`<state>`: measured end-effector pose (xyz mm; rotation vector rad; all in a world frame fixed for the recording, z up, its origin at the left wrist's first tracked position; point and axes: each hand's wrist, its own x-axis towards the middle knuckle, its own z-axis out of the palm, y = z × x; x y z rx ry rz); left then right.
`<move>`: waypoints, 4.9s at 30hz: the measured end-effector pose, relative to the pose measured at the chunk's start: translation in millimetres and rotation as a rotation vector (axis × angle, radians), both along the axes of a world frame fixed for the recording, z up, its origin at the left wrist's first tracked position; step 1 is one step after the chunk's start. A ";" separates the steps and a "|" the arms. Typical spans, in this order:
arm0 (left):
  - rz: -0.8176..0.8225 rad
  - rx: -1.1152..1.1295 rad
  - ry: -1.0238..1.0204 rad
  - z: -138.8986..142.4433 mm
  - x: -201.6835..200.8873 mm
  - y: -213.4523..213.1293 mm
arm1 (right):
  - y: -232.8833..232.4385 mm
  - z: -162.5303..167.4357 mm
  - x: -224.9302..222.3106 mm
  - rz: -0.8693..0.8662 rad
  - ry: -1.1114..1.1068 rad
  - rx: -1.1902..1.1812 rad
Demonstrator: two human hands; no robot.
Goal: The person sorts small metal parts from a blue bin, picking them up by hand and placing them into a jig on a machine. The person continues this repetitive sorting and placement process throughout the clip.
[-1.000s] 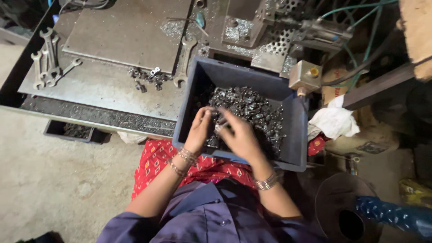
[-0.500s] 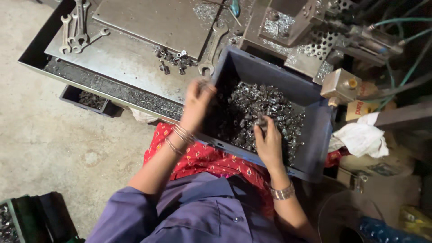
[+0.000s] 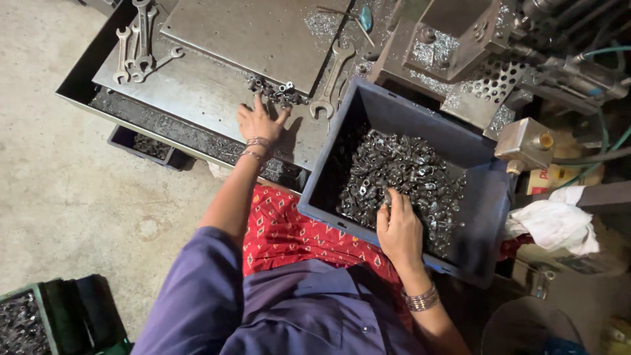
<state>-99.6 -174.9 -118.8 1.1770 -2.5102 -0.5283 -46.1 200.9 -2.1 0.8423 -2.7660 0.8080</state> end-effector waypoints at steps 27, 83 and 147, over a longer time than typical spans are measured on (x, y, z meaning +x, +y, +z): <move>-0.239 1.889 1.151 -0.3 45.1 -16.2 | 2.2 2.6 -1.5 -0.002 -0.011 0.011; -0.841 0.029 0.326 107.0 104.8 199.5 | 12.4 -27.8 -159.1 0.333 -0.166 0.476; -0.827 0.074 0.275 99.2 104.2 195.4 | 37.7 38.1 -265.4 -0.172 -0.794 -0.686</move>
